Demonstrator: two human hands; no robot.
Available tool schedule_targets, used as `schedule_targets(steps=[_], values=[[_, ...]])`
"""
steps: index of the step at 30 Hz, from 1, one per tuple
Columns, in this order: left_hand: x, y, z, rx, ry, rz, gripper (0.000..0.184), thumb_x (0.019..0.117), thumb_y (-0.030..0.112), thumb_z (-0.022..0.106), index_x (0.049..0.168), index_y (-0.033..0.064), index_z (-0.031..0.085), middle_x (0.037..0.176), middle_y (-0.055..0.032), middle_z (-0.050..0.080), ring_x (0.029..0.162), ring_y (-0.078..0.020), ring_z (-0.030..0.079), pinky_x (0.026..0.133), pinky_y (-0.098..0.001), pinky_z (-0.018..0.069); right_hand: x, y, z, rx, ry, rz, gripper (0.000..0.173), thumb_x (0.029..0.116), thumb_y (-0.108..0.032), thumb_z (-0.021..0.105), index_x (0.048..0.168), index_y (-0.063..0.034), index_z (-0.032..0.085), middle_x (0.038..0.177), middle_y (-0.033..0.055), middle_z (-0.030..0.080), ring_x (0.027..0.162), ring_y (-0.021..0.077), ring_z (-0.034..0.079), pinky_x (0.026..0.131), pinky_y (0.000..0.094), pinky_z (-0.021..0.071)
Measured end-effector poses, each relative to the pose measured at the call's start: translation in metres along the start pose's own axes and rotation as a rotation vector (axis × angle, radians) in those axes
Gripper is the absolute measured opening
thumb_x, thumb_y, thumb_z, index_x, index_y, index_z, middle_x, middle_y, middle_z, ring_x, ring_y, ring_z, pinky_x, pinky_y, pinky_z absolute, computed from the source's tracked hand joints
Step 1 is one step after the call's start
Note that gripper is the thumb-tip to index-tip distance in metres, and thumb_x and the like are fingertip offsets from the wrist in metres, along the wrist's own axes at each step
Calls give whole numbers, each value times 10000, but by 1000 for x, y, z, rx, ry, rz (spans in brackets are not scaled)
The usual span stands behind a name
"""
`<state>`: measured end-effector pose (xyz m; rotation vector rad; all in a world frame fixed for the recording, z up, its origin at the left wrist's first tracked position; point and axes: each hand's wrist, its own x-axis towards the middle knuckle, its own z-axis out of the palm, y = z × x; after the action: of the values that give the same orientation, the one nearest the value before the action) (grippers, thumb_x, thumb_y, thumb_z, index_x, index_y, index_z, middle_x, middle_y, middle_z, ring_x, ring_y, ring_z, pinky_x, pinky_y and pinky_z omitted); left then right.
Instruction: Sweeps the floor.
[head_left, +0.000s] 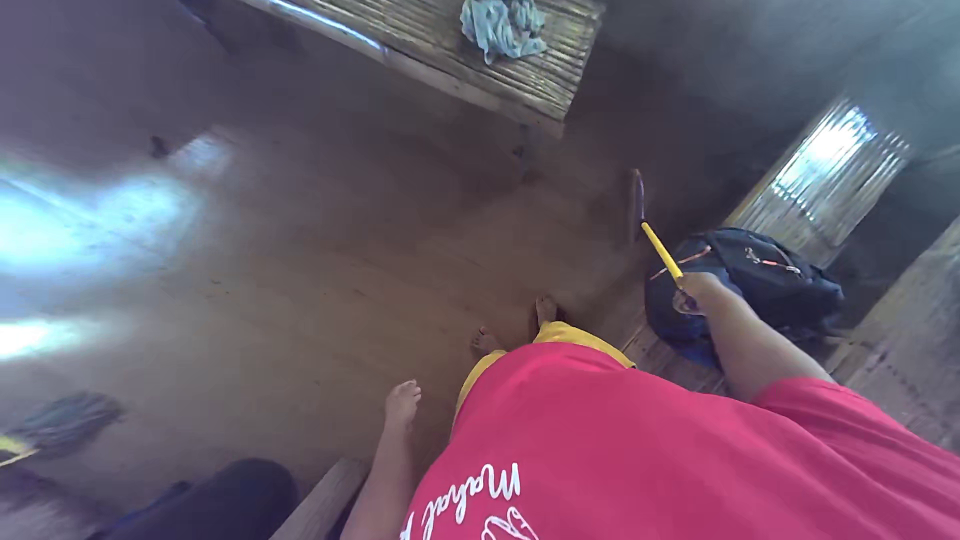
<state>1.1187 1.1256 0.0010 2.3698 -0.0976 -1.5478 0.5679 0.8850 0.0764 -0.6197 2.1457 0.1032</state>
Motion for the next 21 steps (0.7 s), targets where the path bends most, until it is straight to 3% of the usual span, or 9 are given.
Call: schedule_targets(steps=[5,6,8,11,15,18,21], values=[[-33,24,65,130,-58,-13,401,1107,229,465,1422,-13,517,1360,-243,608,1213,-332,620,1009,-483,491,12,-72,87,237,-235,84,276,1063,-122,431,1303,-1,493,958,121,541,720,184,535,664,332,493],[-36,28,77,209,-83,5,394,1103,230,474,1406,-14,537,1347,-241,617,1208,-334,626,1013,-484,494,4,-88,100,175,-323,83,302,1068,-117,447,1333,14,510,1035,148,584,796,202,574,732,349,510],[-45,41,101,301,-111,41,394,1098,231,481,1396,-17,553,1335,-241,624,1216,-345,626,1043,-493,492,9,-110,133,36,-464,40,269,1060,-146,485,1274,7,546,903,96,579,674,147,557,632,299,502],[-60,64,136,279,-98,56,408,1096,249,480,1409,-6,539,1327,-233,631,1202,-338,636,1034,-494,499,41,-132,163,57,-747,-44,252,1075,-193,497,1278,-51,545,765,26,505,554,101,487,531,261,466],[-75,98,167,372,-131,123,416,1092,283,485,1397,8,556,1339,-201,631,1226,-311,630,1063,-491,493,72,-173,129,18,-974,-190,436,1096,-301,504,1519,-202,476,795,16,549,552,85,461,510,245,427],[-80,126,183,409,-120,139,417,1092,291,486,1402,21,558,1336,-198,635,1230,-313,630,1066,-499,493,66,-181,79,-72,-971,-289,470,1097,-314,505,1556,-237,441,808,30,539,538,91,445,496,251,423],[-74,147,194,415,-125,153,423,1092,290,490,1408,17,555,1340,-209,633,1242,-322,624,1076,-501,486,67,-156,15,-222,-823,-433,463,1089,-310,532,1543,-243,470,812,44,564,542,99,466,514,262,439]])
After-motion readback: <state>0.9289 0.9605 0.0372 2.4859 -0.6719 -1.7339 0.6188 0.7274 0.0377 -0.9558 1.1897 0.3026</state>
